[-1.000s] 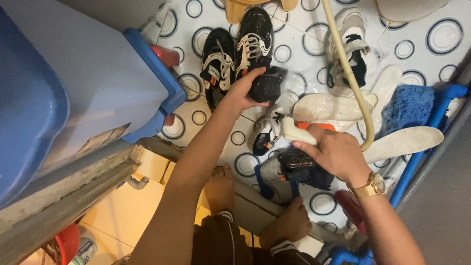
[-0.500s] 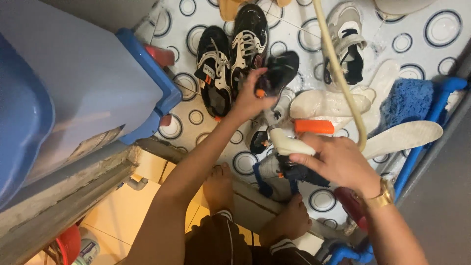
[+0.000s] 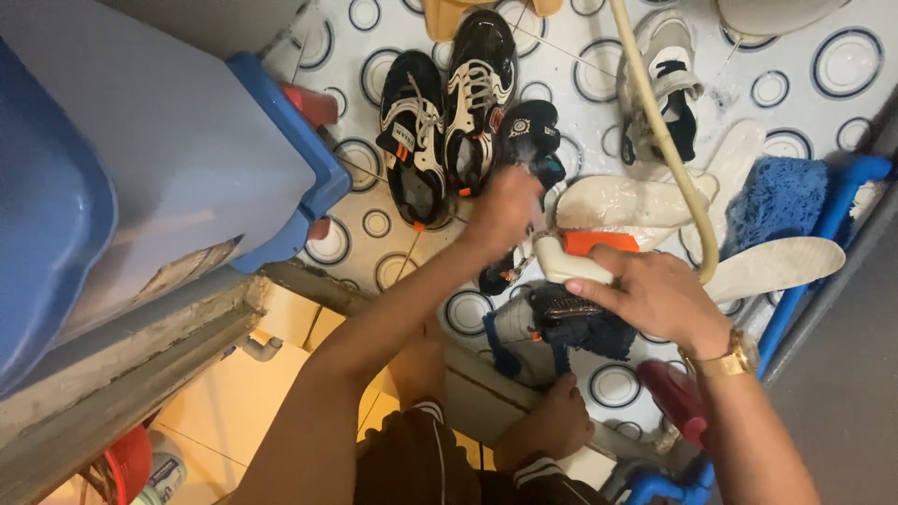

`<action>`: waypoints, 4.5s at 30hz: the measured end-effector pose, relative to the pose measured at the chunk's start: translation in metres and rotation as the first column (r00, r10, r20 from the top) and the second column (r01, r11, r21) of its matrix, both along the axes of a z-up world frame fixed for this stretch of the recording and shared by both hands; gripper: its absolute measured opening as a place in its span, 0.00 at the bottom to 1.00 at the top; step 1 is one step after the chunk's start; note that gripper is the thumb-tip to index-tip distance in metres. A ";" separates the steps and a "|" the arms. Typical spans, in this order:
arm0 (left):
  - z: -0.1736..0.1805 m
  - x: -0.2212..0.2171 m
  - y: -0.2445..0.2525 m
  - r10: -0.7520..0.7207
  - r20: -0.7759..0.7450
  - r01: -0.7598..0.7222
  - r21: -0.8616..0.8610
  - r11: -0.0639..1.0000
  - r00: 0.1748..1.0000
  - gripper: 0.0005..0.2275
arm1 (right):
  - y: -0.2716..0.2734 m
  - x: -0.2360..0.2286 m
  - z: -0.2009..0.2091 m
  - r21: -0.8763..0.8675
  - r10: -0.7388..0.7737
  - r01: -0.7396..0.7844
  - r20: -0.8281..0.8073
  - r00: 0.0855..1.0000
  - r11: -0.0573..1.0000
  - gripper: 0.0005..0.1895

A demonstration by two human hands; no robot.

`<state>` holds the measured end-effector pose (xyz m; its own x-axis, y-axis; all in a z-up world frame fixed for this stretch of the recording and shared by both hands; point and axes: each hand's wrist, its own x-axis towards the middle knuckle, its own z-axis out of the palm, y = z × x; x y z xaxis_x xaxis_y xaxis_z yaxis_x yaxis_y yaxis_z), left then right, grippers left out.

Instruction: Hand-washing and scrubbing several pairs of sneakers and insoles using a brush, soap, and water.

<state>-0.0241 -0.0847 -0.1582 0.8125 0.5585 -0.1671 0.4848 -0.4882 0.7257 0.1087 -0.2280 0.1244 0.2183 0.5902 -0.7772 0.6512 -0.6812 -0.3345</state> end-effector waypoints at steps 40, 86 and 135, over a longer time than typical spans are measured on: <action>0.181 0.080 0.033 0.382 0.094 0.220 -0.928 -0.302 0.919 0.30 | 0.021 -0.029 -0.042 0.801 -0.124 0.004 0.088 0.988 0.598 0.50; 0.273 0.090 0.014 0.393 0.092 0.060 -0.994 0.094 0.915 0.32 | 0.057 0.016 -0.017 0.646 -0.408 0.535 -0.353 0.842 0.544 0.37; 0.131 0.066 0.075 0.511 0.021 0.260 -0.878 -0.401 0.860 0.28 | -0.101 -0.018 -0.241 0.192 0.176 -0.326 0.542 0.822 0.926 0.35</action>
<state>0.0417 -0.0098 -0.0267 0.9172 0.0637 -0.3933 -0.0296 0.9953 0.0923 0.0908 -0.3292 -0.1162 0.3509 0.8449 -0.4037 0.9133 -0.4040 -0.0517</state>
